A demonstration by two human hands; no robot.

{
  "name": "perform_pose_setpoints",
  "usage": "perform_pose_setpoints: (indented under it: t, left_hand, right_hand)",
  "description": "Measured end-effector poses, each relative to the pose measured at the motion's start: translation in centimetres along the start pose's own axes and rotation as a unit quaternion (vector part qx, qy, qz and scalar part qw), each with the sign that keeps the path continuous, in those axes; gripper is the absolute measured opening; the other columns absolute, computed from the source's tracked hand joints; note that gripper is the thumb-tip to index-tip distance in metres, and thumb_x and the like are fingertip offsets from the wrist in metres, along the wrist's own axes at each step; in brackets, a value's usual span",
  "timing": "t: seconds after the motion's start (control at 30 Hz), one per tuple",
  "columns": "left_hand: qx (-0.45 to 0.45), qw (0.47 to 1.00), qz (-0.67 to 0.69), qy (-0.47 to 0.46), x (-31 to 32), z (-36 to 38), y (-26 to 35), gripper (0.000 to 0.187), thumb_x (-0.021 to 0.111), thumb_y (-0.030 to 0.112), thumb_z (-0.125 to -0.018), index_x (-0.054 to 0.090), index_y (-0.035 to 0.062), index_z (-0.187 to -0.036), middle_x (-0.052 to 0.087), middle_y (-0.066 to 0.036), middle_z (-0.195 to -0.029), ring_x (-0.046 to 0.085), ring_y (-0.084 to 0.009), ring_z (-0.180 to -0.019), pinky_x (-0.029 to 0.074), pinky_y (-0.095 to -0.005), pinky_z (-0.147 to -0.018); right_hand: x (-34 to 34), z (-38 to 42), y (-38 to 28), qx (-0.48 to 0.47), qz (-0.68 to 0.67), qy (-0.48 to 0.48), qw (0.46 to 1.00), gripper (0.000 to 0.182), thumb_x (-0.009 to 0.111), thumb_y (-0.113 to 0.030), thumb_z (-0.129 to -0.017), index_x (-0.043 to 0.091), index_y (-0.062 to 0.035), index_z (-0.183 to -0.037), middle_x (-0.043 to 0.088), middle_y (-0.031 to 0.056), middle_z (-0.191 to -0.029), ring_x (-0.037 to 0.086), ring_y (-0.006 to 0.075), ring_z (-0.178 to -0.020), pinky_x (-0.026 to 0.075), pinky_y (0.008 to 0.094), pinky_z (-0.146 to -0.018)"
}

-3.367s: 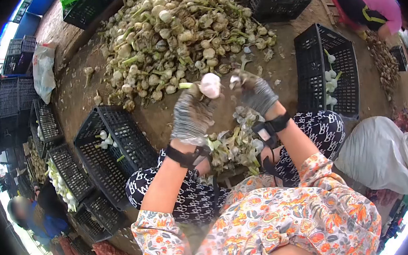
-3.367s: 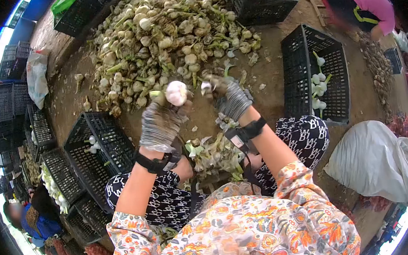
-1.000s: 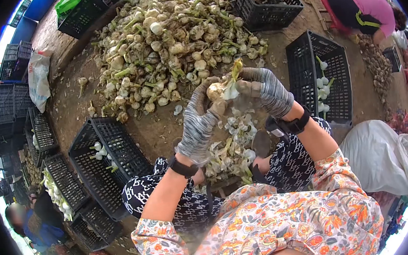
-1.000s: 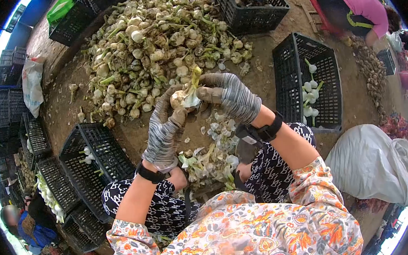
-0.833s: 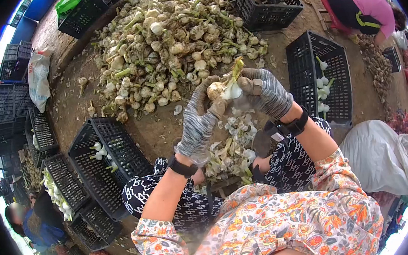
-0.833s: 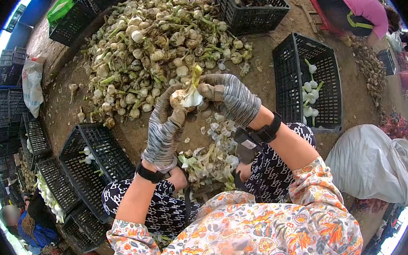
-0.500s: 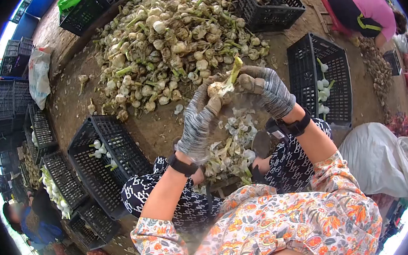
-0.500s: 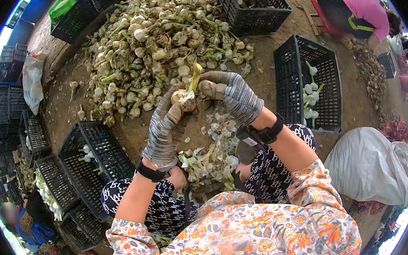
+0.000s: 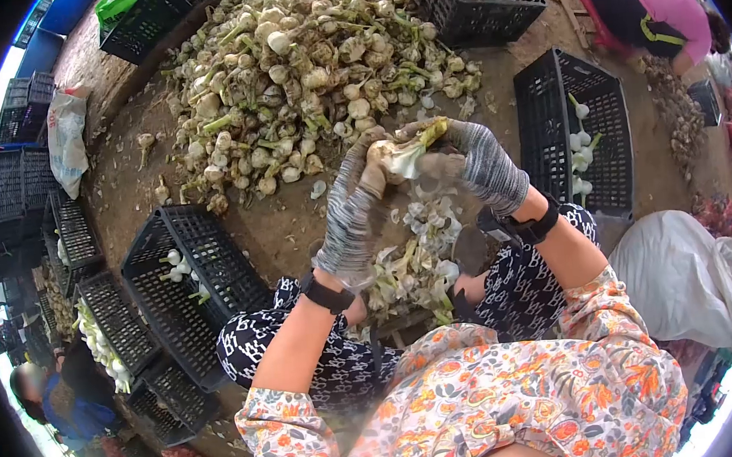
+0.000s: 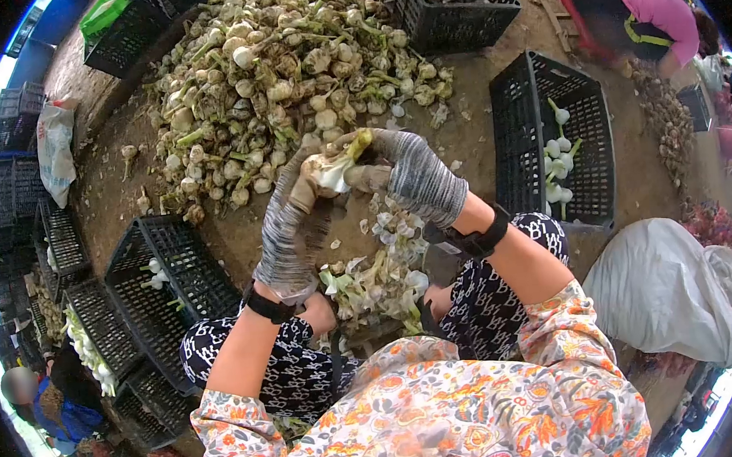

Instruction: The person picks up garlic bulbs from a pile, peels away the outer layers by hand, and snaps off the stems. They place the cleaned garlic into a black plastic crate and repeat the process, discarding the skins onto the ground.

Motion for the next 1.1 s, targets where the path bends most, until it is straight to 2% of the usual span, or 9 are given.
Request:
perform_pose_setpoints:
  t: [0.2, 0.6, 0.73, 0.8, 0.83, 0.87, 0.93, 1.03, 1.1]
  left_hand:
    - [-0.039, 0.998, 0.036, -0.031, -0.8, 0.0, -0.5, 0.054, 0.053, 0.036, -0.087, 0.038, 0.0034, -0.126, 0.055, -0.006, -0.103, 0.054, -0.0123, -0.080, 0.048, -0.0248, -0.062]
    - [-0.094, 0.992, 0.077, 0.040, -0.4, -0.3, -0.7, 0.040, 0.045, 0.036, -0.091, 0.050, 0.0044, -0.115, 0.058, -0.006, -0.101, 0.055, -0.0146, -0.085, 0.047, -0.0277, -0.072]
    - [-0.112, 0.991, 0.000, 0.070, -0.9, -0.4, -1.2, 0.046, 0.050, 0.047, -0.085, 0.054, 0.0084, -0.110, 0.060, -0.003, -0.092, 0.057, -0.0138, -0.075, 0.046, -0.0254, -0.058]
    - [-0.109, 0.991, -0.042, 0.067, -2.1, -0.7, -2.3, 0.044, 0.051, 0.048, -0.084, 0.056, 0.0094, -0.105, 0.060, -0.002, -0.086, 0.057, -0.0125, -0.070, 0.045, -0.0240, -0.055]
    - [-0.089, 0.989, -0.083, 0.086, -2.5, -0.8, -2.8, 0.042, 0.052, 0.048, -0.084, 0.058, 0.0099, -0.100, 0.058, -0.001, -0.082, 0.055, -0.0112, -0.061, 0.044, -0.0232, -0.050]
    - [-0.140, 0.983, -0.078, 0.086, -2.4, -0.6, -2.7, 0.043, 0.054, 0.046, -0.084, 0.054, 0.0095, -0.107, 0.058, -0.003, -0.081, 0.053, -0.0118, -0.054, 0.044, -0.0236, -0.046]
    - [-0.146, 0.970, -0.121, 0.155, -2.0, -0.3, -2.9, 0.045, 0.054, 0.039, -0.086, 0.045, 0.0090, -0.117, 0.060, -0.007, -0.087, 0.055, -0.0131, -0.054, 0.046, -0.0245, -0.044]
    - [-0.221, 0.957, -0.067, 0.173, -3.4, -0.1, -3.6, 0.043, 0.051, 0.024, -0.089, 0.036, 0.0080, -0.126, 0.058, -0.014, -0.101, 0.060, -0.0162, -0.064, 0.049, -0.0253, -0.045]
    - [-0.215, 0.962, -0.079, 0.149, -3.5, -0.2, -3.5, 0.043, 0.051, 0.023, -0.089, 0.036, 0.0080, -0.126, 0.058, -0.014, -0.100, 0.060, -0.0160, -0.067, 0.049, -0.0247, -0.046]
  right_hand:
    - [0.3, 0.2, 0.1, -0.011, 0.025, -0.009, 1.000, 0.038, 0.066, -0.017, -0.078, 0.055, -0.0004, -0.111, 0.062, 0.0060, -0.097, 0.054, 0.0091, -0.087, 0.045, 0.0260, -0.080]
    - [0.3, 0.7, 0.4, -0.003, 0.035, -0.012, 0.999, 0.042, 0.068, -0.017, -0.076, 0.054, -0.0007, -0.113, 0.061, 0.0064, -0.099, 0.054, 0.0105, -0.090, 0.045, 0.0255, -0.080]
    - [0.2, 0.5, 1.3, 0.082, -0.054, -0.003, 0.995, 0.036, 0.067, -0.017, -0.077, 0.056, -0.0005, -0.107, 0.061, 0.0026, -0.091, 0.053, 0.0081, -0.085, 0.045, 0.0238, -0.076]
    - [0.9, 0.4, 1.0, 0.091, -0.051, 0.064, 0.992, 0.030, 0.066, -0.016, -0.078, 0.057, -0.0002, -0.101, 0.060, 0.0003, -0.084, 0.051, 0.0062, -0.079, 0.045, 0.0230, -0.070]
    - [0.2, 0.0, 4.2, 0.105, -0.069, 0.067, 0.990, 0.027, 0.064, -0.019, -0.079, 0.058, -0.0003, -0.097, 0.059, 0.0002, -0.082, 0.050, 0.0065, -0.075, 0.043, 0.0224, -0.067]
    - [-0.3, -0.2, 5.6, 0.143, -0.060, 0.086, 0.984, 0.026, 0.063, -0.021, -0.080, 0.058, -0.0008, -0.096, 0.059, 0.0014, -0.081, 0.051, 0.0079, -0.073, 0.043, 0.0225, -0.065]
    - [-1.2, -0.7, 7.6, 0.239, -0.099, 0.132, 0.957, 0.024, 0.059, -0.023, -0.083, 0.057, -0.0009, -0.093, 0.060, 0.0053, -0.080, 0.054, 0.0115, -0.069, 0.046, 0.0234, -0.061]
    - [-3.8, -3.1, 8.9, 0.436, -0.277, 0.253, 0.818, 0.023, 0.053, -0.009, -0.085, 0.054, -0.0019, -0.107, 0.060, 0.0084, -0.093, 0.059, 0.0183, -0.080, 0.052, 0.0295, -0.064]
    - [-8.2, -6.2, 10.5, 0.325, -0.422, 0.262, 0.805, 0.022, 0.045, -0.008, -0.087, 0.050, -0.0007, -0.107, 0.059, 0.0108, -0.088, 0.059, 0.0224, -0.072, 0.054, 0.0317, -0.059]
Point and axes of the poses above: each hand's wrist, its own z-axis away from the middle knuckle, its own x-axis out of the palm, y = z × x, the point moved 2 cm from there along -z, towards the middle knuckle
